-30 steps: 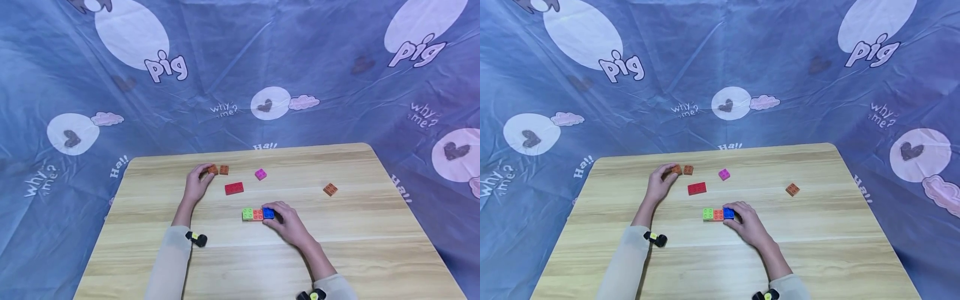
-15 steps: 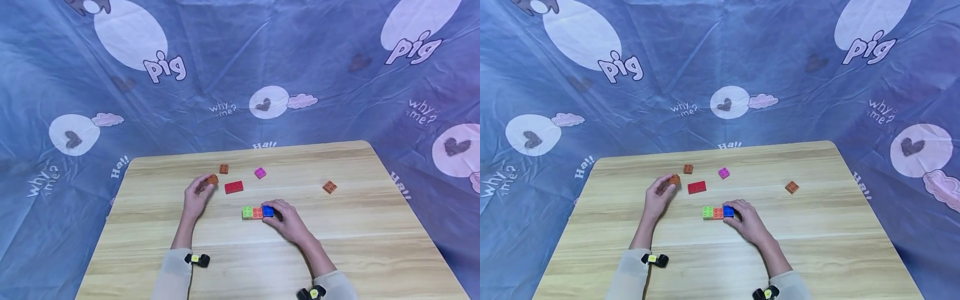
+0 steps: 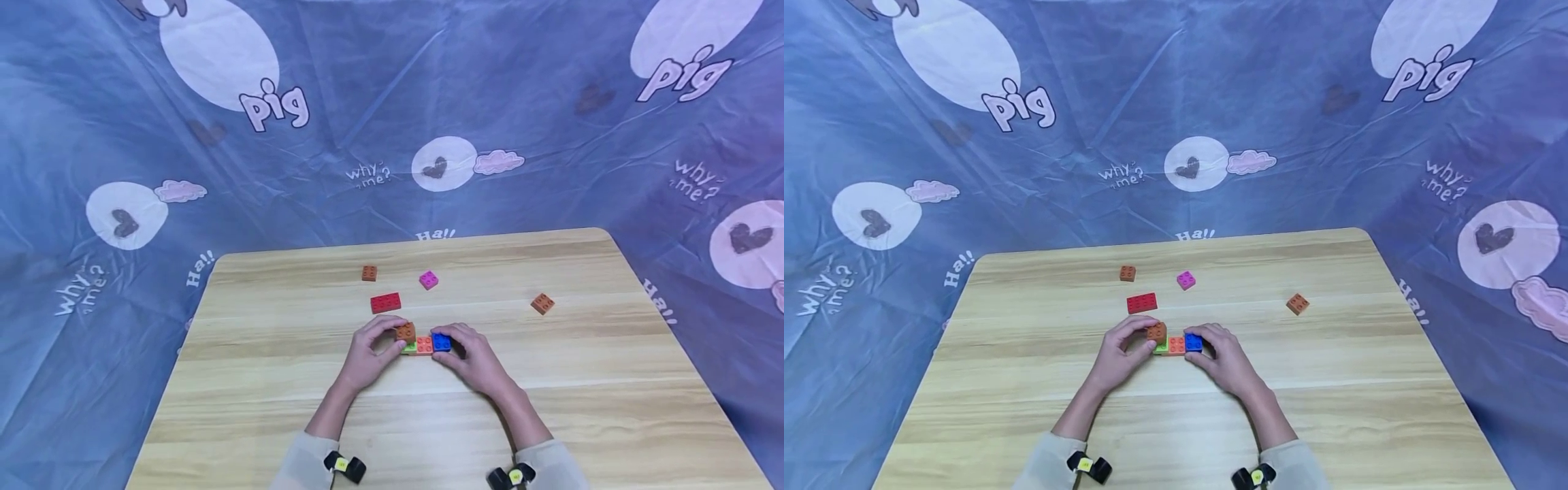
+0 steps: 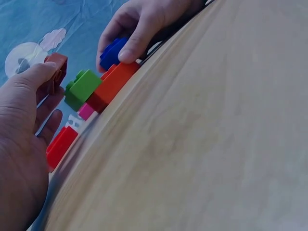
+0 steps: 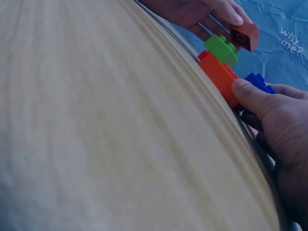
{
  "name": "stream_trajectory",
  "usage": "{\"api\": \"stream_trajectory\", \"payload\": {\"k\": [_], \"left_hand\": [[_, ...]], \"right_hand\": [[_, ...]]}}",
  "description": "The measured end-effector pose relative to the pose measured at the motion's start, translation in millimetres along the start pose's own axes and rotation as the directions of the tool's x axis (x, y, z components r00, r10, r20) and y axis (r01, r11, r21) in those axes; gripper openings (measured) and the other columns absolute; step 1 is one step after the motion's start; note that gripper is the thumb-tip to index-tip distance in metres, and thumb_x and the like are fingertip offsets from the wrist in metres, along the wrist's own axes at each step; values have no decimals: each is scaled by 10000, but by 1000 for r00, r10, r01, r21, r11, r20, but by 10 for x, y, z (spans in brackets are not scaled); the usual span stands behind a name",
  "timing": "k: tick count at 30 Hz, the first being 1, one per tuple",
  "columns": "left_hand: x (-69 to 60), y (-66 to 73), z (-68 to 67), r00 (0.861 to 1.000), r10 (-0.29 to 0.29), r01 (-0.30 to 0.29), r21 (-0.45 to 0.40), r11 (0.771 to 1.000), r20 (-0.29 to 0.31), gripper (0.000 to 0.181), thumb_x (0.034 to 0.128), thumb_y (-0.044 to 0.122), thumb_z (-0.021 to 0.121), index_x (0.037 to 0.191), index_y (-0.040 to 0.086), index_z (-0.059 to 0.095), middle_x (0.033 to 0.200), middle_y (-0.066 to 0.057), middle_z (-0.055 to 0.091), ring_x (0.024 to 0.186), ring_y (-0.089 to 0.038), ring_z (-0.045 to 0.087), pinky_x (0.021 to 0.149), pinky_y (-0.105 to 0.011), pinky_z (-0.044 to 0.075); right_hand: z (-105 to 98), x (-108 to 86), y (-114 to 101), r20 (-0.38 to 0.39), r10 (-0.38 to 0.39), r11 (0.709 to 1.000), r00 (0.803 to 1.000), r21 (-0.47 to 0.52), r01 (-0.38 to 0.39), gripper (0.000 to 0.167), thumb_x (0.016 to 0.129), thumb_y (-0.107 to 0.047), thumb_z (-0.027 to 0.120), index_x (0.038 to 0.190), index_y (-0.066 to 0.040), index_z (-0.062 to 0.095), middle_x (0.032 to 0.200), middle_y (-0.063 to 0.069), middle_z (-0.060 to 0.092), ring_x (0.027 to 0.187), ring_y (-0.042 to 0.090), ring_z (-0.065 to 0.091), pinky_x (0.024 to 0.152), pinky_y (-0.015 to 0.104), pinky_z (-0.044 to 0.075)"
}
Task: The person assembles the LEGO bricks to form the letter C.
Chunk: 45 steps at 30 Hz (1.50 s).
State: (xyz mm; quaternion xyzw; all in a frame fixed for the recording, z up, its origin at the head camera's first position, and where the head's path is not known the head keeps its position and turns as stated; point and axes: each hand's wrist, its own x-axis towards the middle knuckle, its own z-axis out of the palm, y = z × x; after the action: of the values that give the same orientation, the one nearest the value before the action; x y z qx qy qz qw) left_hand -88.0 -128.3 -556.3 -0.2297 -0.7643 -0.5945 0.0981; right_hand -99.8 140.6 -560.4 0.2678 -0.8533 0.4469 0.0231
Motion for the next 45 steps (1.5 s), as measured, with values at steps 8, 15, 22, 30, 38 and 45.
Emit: {"api": "stream_trajectory", "payload": {"k": [8, 15, 22, 30, 38, 45], "left_hand": [[4, 10, 22, 998, -18, 17, 15, 1000, 56, 355, 947, 120, 809, 1287, 175, 721, 1271, 8, 717, 1238, -201, 658, 1098, -340, 518], [-51, -13, 34, 998, -6, 4, 32, 999, 57, 417, 871, -23, 815, 1236, 157, 728, 1229, -17, 719, 1202, -198, 665, 1071, -320, 533], [-36, -23, 67, 998, -8, 7, 15, 1000, 68, 408, 877, -7, 836, 1237, 144, 717, 1244, -37, 711, 1214, -197, 654, 1077, -304, 525], [-36, -12, 55, 994, -56, 52, 45, 998, 94, 317, 956, 175, 812, 1257, 205, 714, 1292, 43, 733, 1254, -165, 668, 1091, -325, 521], [-25, 8, 71, 996, -64, 61, 59, 996, 64, 283, 946, 197, 823, 1216, 196, 737, 1242, 43, 756, 1188, -157, 700, 1034, -327, 558], [10, 26, 77, 998, -37, 33, 76, 997, 52, 273, 922, 165, 847, 1178, 184, 757, 1218, 32, 765, 1177, -168, 711, 1053, -319, 550]], "right_hand": [[-6, 2, 21, 6, 12, 1000, 1000, 4, -12, 473, 894, -191, 868, 1338, -164, 710, 1268, -44, 720, 1207, 185, 657, 1036, 467, 551], [42, -30, 45, 4, 7, 1000, 1000, 12, -7, 481, 885, -188, 875, 1338, -167, 713, 1268, -53, 721, 1206, 182, 661, 1041, 467, 549], [27, -42, 34, 1, 19, 1000, 1000, 4, -19, 482, 883, -183, 877, 1336, -159, 713, 1265, -45, 723, 1206, 186, 661, 1042, 469, 550], [16, -35, 24, -9, 5, 1000, 1000, -10, -5, 474, 883, -184, 876, 1328, -168, 714, 1250, -38, 726, 1192, 186, 662, 1040, 470, 544], [18, -27, 17, -4, 7, 1000, 1000, -13, -7, 473, 884, -185, 875, 1328, -175, 714, 1249, -35, 727, 1191, 188, 663, 1040, 471, 544], [12, -8, 7, -5, 15, 1000, 1000, -13, -15, 464, 894, -188, 869, 1331, -169, 714, 1254, -33, 725, 1196, 182, 659, 1033, 464, 547]]}}
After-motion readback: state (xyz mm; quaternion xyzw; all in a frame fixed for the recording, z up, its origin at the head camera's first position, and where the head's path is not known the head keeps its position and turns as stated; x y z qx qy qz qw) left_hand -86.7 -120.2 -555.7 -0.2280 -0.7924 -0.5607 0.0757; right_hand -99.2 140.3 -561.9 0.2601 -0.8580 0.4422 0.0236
